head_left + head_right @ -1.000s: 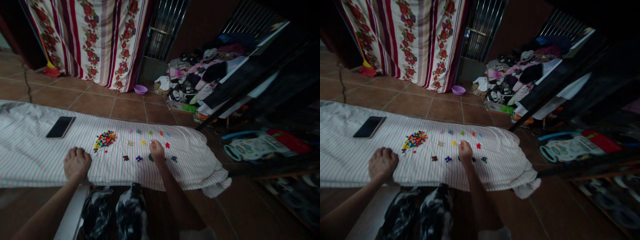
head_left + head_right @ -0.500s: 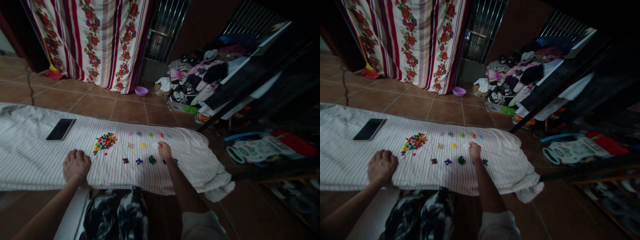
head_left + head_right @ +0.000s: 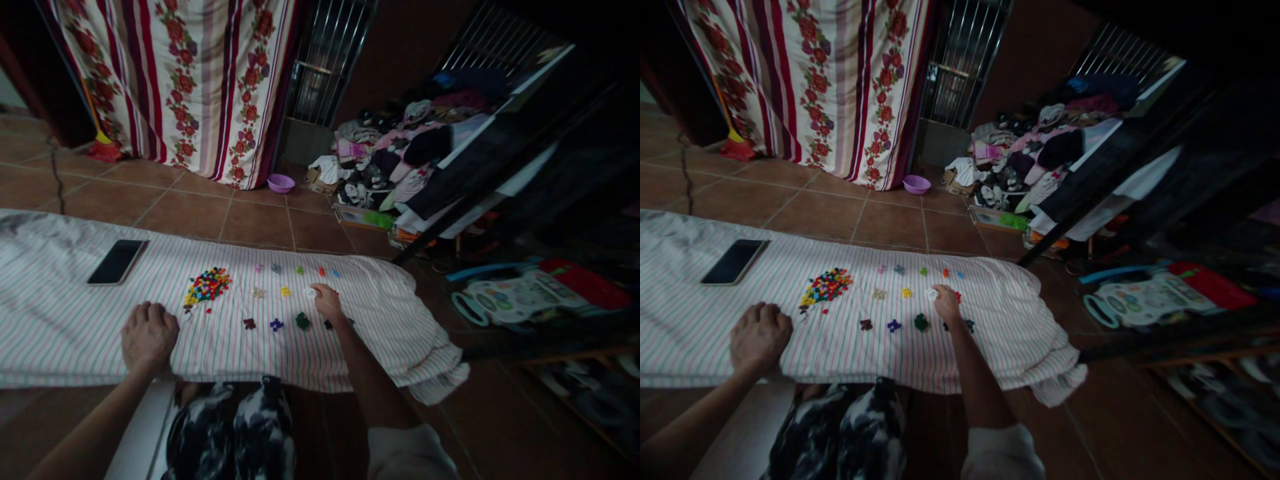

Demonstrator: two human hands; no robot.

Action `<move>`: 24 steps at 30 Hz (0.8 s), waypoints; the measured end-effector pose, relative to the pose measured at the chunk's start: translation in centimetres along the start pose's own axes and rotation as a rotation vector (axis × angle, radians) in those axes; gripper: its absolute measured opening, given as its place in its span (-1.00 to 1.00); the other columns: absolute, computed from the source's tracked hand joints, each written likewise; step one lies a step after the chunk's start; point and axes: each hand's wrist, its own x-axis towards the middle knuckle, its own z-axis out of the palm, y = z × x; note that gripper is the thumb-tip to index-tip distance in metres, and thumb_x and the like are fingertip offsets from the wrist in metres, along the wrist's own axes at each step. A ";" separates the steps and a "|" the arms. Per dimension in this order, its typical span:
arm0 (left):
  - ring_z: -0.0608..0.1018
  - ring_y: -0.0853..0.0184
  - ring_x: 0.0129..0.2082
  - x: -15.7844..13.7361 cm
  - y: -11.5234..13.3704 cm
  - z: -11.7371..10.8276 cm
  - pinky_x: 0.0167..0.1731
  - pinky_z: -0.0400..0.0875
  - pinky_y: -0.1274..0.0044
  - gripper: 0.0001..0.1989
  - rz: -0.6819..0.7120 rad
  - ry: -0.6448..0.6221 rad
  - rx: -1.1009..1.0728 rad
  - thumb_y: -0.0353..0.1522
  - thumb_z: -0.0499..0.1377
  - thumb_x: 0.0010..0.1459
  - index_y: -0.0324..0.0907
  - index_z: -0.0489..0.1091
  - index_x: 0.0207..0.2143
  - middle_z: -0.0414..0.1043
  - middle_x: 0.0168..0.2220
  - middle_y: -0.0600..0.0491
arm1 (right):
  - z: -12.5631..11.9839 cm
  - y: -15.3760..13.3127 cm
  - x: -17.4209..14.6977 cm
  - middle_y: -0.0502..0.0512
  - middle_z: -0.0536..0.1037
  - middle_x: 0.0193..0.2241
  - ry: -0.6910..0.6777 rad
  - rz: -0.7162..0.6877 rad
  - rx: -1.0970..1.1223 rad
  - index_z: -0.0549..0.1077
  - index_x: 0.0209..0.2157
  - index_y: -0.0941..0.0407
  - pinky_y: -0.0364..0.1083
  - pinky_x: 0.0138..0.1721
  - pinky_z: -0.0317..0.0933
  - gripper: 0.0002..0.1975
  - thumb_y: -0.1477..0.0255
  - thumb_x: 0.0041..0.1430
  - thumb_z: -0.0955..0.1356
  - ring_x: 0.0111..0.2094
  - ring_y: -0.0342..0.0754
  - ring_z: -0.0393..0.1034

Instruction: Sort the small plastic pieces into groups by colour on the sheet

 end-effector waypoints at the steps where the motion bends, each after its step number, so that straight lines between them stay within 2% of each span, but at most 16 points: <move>1: 0.35 0.11 0.07 0.0 0.0 0.0 -0.03 0.26 0.34 -0.63 0.002 0.005 0.000 -0.31 -0.16 0.23 -0.27 0.34 -0.12 0.32 0.03 -0.20 | 0.0 0.1 -0.1 0.09 0.55 -0.15 0.014 -0.010 0.023 0.54 -0.15 0.12 -0.14 0.02 0.20 -0.54 0.72 0.00 0.19 -0.08 -0.09 0.40; 6: 0.36 0.12 0.05 0.1 -0.1 0.3 -0.05 0.26 0.34 -0.65 0.013 0.021 -0.006 -0.32 -0.15 0.22 -0.27 0.35 -0.14 0.34 0.00 -0.19 | -0.3 -0.3 -0.2 0.06 0.57 -0.22 0.168 -0.044 0.095 0.55 -0.22 0.08 -0.10 -0.01 0.25 -0.56 0.68 -0.01 0.19 -0.14 -0.08 0.42; 9: 0.36 0.12 0.06 0.2 -0.3 0.8 -0.03 0.24 0.34 -0.66 0.020 0.043 -0.001 -0.32 -0.13 0.21 -0.27 0.35 -0.15 0.35 0.00 -0.18 | -0.4 -2.3 -0.2 0.11 0.56 -0.23 0.276 -0.110 0.150 0.54 -0.20 0.10 -0.08 -0.03 0.26 -0.63 0.61 0.07 0.19 -0.14 -0.04 0.42; 11: 0.36 0.12 0.05 0.2 -0.4 1.0 -0.03 0.24 0.34 -0.67 0.017 0.052 -0.006 -0.32 -0.12 0.21 -0.26 0.35 -0.16 0.35 0.00 -0.18 | -0.1 -4.4 -0.5 0.13 0.55 -0.24 0.296 -0.204 0.215 0.53 -0.19 0.11 -0.08 -0.06 0.27 -0.67 0.56 0.12 0.20 -0.16 -0.03 0.42; 14: 0.37 0.12 0.04 0.3 -0.5 1.4 -0.03 0.24 0.34 -0.69 0.013 0.073 -0.012 -0.33 -0.10 0.20 -0.26 0.35 -0.16 0.36 0.01 -0.17 | 1.2 -8.4 -1.4 0.14 0.53 -0.26 0.223 -0.350 0.305 0.52 -0.19 0.12 -0.11 -0.13 0.28 -0.71 0.51 0.16 0.21 -0.22 -0.05 0.42; 20: 0.36 0.11 0.06 0.2 -0.7 2.0 -0.03 0.24 0.34 -0.71 0.014 0.118 -0.026 -0.34 -0.07 0.21 -0.26 0.35 -0.16 0.36 0.03 -0.17 | 5.3 -16.0 -4.1 0.07 0.51 -0.27 -0.110 -0.560 0.330 0.53 -0.19 0.07 -0.14 -0.14 0.26 -0.75 0.54 0.19 0.25 -0.24 -0.10 0.41; 24: 0.35 0.10 0.08 0.2 -0.7 2.3 -0.02 0.24 0.34 -0.71 0.011 0.139 -0.042 -0.35 -0.06 0.21 -0.27 0.35 -0.14 0.36 0.03 -0.18 | 7.1 -19.3 -4.6 0.06 0.52 -0.20 -0.214 -0.584 0.272 0.51 -0.13 0.04 -0.15 -0.10 0.23 -0.73 0.53 0.21 0.26 -0.17 -0.10 0.40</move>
